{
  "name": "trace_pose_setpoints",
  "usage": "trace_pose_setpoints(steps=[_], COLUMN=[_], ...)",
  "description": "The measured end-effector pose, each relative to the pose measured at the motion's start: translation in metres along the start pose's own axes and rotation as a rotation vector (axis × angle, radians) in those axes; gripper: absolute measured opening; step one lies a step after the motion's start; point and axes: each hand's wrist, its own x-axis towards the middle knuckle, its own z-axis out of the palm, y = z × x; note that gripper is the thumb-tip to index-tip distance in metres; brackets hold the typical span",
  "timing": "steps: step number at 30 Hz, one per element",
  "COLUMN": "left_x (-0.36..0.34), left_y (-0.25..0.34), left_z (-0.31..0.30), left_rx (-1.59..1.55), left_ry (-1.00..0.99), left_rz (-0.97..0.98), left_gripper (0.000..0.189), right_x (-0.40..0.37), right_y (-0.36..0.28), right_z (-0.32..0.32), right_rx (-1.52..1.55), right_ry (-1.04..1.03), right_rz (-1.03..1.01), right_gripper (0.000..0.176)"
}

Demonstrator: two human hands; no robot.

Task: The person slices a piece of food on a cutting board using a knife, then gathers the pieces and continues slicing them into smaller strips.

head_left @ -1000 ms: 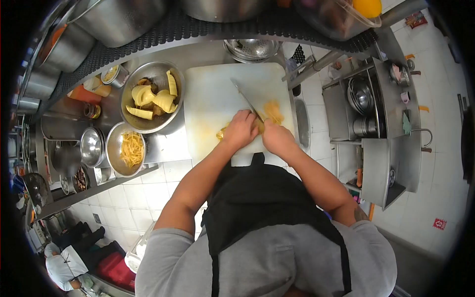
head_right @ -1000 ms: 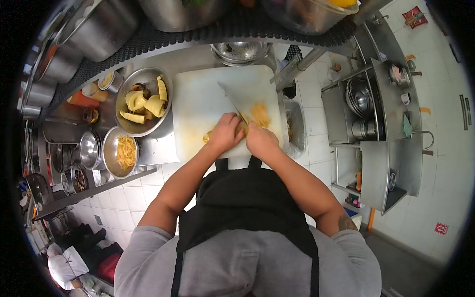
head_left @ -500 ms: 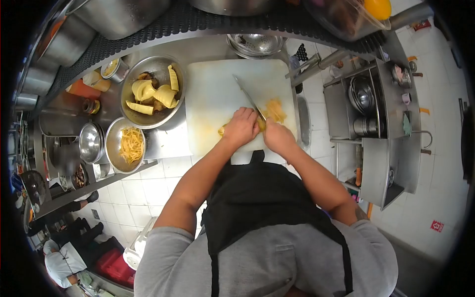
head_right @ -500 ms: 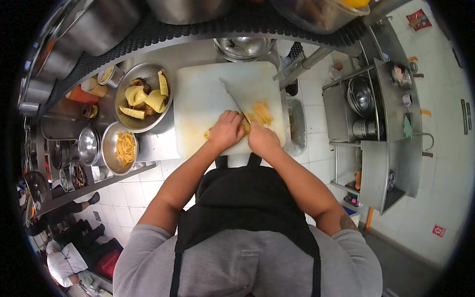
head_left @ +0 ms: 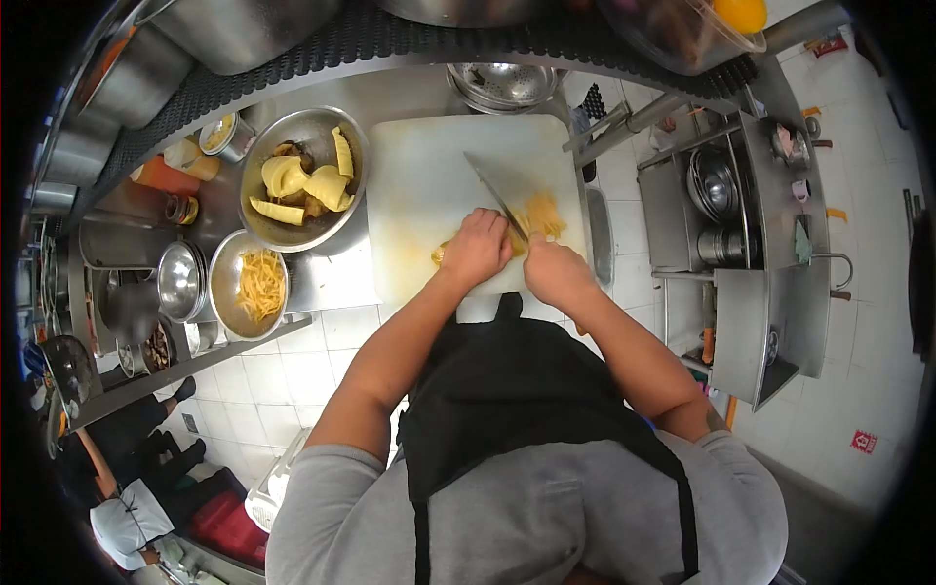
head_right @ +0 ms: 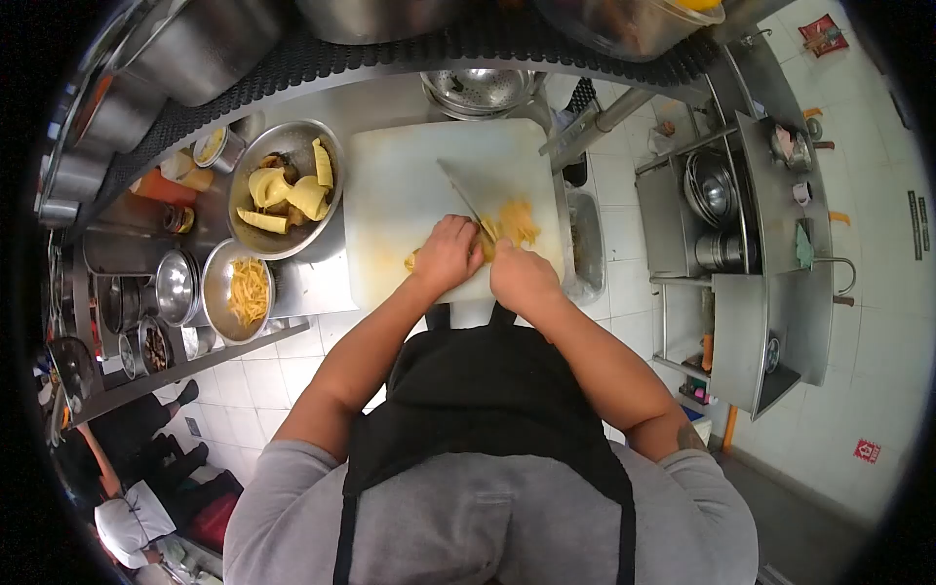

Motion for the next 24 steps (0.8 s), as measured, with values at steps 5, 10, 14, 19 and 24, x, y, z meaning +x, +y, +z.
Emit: trace_pose_setpoints(steps=[5, 10, 14, 19, 24], left_x=[0.006, 0.005, 0.012, 0.031, 0.044], left_y=[0.0, 0.003, 0.025, 0.057, 0.054], left_z=[-0.005, -0.008, -0.034, -0.064, -0.047], left_rx=[-0.009, -0.047, -0.043, 0.097, 0.19], left_ry=[-0.002, -0.059, 0.027, -0.128, -0.389], left_rz=[-0.011, -0.055, -0.023, 0.193, 0.227], left_gripper=[0.025, 0.031, 0.047, 0.055, 0.059], right_x=[0.016, 0.018, 0.005, 0.002, 0.0], right_y=[0.013, 0.036, 0.04, 0.056, 0.062], right_z=[0.02, -0.002, -0.027, -0.015, -0.007], right_rx=[0.045, 0.067, 0.023, -0.003, -0.008], right_ry=[0.078, 0.174, 0.218, 0.354, 0.417], right_rz=[-0.035, -0.008, -0.01, -0.085, -0.138], right_gripper=[0.027, 0.027, 0.028, 0.033, 0.034])
